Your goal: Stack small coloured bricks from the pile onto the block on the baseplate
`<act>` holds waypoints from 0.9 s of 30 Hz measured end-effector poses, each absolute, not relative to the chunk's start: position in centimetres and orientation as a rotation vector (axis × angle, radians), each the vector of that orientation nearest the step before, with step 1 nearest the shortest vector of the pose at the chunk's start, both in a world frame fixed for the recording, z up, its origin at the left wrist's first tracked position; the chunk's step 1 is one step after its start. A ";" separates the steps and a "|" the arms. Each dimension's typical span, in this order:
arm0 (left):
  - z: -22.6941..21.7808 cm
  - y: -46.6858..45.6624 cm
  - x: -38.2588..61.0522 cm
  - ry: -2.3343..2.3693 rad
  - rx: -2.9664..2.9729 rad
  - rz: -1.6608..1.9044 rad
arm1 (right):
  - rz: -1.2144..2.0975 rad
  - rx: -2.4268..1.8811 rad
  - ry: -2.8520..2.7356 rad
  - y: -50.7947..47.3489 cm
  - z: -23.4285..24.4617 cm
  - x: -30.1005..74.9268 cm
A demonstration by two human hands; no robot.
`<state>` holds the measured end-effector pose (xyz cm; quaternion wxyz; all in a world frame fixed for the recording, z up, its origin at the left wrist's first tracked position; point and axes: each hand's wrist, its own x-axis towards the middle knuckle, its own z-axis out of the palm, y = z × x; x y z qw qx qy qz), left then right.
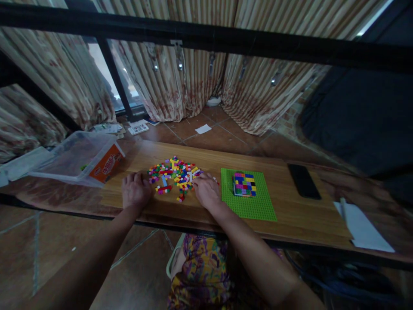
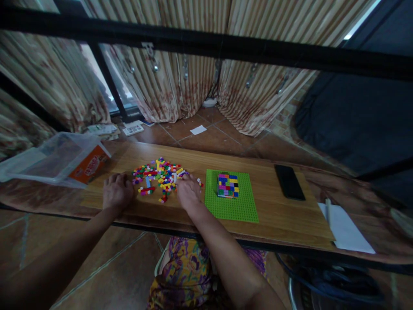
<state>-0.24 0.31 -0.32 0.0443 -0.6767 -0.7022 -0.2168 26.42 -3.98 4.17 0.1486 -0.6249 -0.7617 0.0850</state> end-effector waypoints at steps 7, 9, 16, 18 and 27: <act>-0.4 0.4 -0.4 -2.116 -2.082 -0.666 | 0.230 -1.818 -2.223 -3.8 4.2 26.3; -0.4 0.5 -0.5 -2.104 -2.094 -0.659 | 0.239 -1.820 -2.219 -3.9 4.3 26.2; -0.3 0.6 -0.7 -2.073 -2.090 -0.596 | 0.250 -1.940 -2.127 -4.1 5.2 25.1; -0.3 0.6 -0.7 -2.061 -2.098 -0.596 | 0.281 -2.007 -2.093 -4.0 5.4 24.7; 0.0 0.5 -0.6 -2.087 -2.109 -0.631 | 0.294 -1.967 -2.003 -4.5 5.6 24.6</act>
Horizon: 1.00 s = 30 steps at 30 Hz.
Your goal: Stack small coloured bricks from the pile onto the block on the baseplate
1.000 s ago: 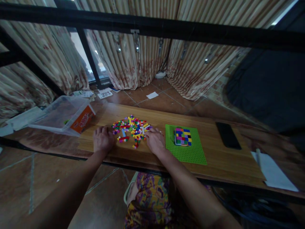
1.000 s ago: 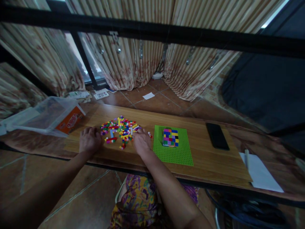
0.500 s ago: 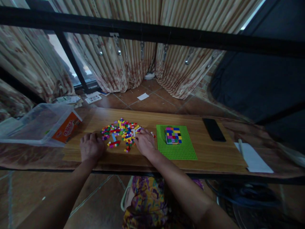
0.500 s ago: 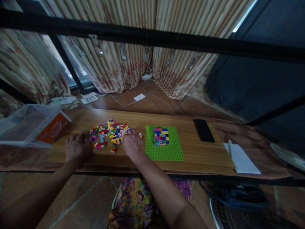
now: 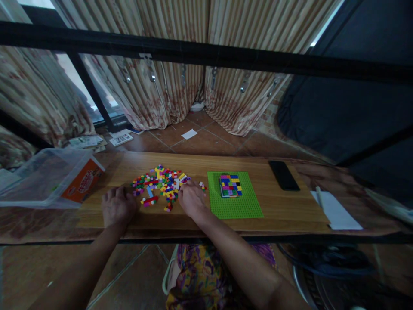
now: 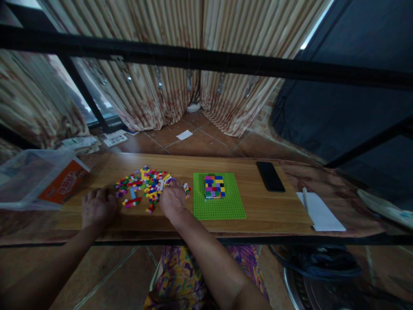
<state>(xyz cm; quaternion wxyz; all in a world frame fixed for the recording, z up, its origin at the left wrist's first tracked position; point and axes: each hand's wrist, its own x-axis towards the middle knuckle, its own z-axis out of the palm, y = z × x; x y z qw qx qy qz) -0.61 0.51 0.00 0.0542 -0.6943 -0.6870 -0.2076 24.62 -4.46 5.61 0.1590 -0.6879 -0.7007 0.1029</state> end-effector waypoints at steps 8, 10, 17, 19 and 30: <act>-0.5 0.7 -0.7 -2.037 -2.099 -0.566 | 0.321 -1.618 -1.405 -11.4 5.4 32.1; -0.6 0.7 -0.8 -2.048 -2.094 -0.560 | 0.312 -1.677 -1.175 -12.8 4.7 35.6; -0.4 0.8 -0.7 -2.083 -2.081 -0.566 | 0.382 -1.864 -0.856 -13.5 3.2 42.1; -0.1 0.8 -0.6 -2.092 -2.083 -0.527 | 0.349 -1.905 -0.928 -13.1 3.3 41.8; 0.7 0.5 0.0 -2.160 -2.062 -0.358 | 0.162 -2.123 -1.036 -12.0 3.4 40.7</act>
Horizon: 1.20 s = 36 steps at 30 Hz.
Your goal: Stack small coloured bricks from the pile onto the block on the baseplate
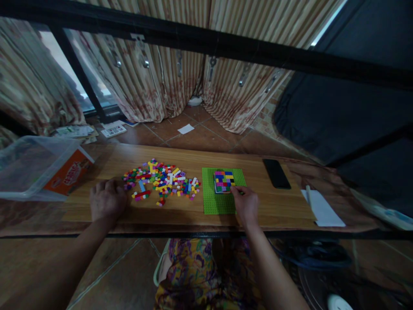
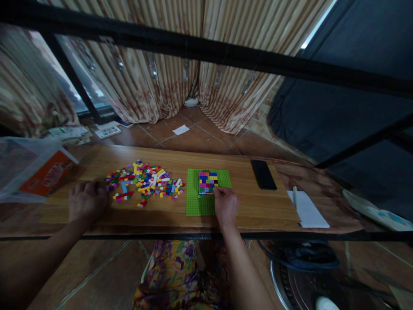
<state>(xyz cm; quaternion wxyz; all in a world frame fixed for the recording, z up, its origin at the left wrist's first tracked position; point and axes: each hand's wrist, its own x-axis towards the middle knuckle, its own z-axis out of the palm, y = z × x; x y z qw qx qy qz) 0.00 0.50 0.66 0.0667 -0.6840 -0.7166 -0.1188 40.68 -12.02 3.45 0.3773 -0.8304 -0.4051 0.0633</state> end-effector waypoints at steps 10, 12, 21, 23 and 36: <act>0.9 0.4 0.2 -2.182 -2.052 -0.378 | 0.224 -2.022 -1.103 -12.6 2.9 41.3; 0.8 0.4 0.1 -2.176 -2.057 -0.373 | 0.224 -2.018 -1.124 -12.7 3.0 41.4; 0.8 0.4 0.2 -2.163 -2.059 -0.376 | 0.274 -1.982 -1.074 -12.4 2.6 41.6; 0.9 0.4 0.3 -2.177 -2.056 -0.383 | 0.267 -2.005 -1.059 -12.3 2.7 41.6; 0.9 0.3 0.3 -2.183 -2.063 -0.421 | 0.511 -1.926 -0.797 -11.4 2.6 42.2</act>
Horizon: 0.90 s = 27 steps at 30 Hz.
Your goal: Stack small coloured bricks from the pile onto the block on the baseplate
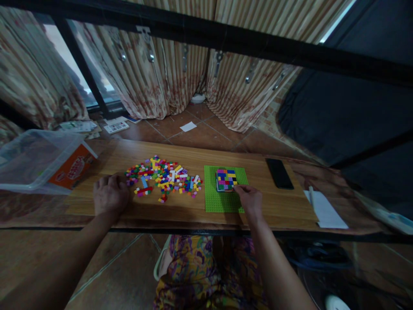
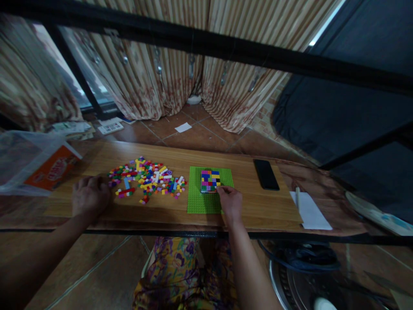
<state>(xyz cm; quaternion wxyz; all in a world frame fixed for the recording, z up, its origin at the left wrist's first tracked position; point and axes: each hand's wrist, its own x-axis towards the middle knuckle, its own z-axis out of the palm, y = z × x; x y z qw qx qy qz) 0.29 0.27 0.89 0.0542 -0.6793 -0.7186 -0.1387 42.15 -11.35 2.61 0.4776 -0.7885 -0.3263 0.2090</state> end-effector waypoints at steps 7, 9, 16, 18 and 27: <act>0.6 0.4 0.0 -2.178 -2.084 -0.461 | 0.524 -1.944 -0.776 -10.4 2.2 42.7; 0.4 0.5 -0.1 -2.162 -2.084 -0.474 | 0.536 -1.944 -0.766 -10.4 2.3 42.6; 0.5 0.4 0.0 -2.152 -2.075 -0.433 | 0.394 -1.765 -0.673 -12.2 2.3 41.0; 0.5 0.3 0.0 -2.150 -2.074 -0.436 | 0.357 -1.757 -0.700 -12.8 2.4 40.3; 0.3 0.1 0.0 -2.167 -2.083 -0.608 | 0.380 -1.682 -1.315 -12.3 4.1 34.1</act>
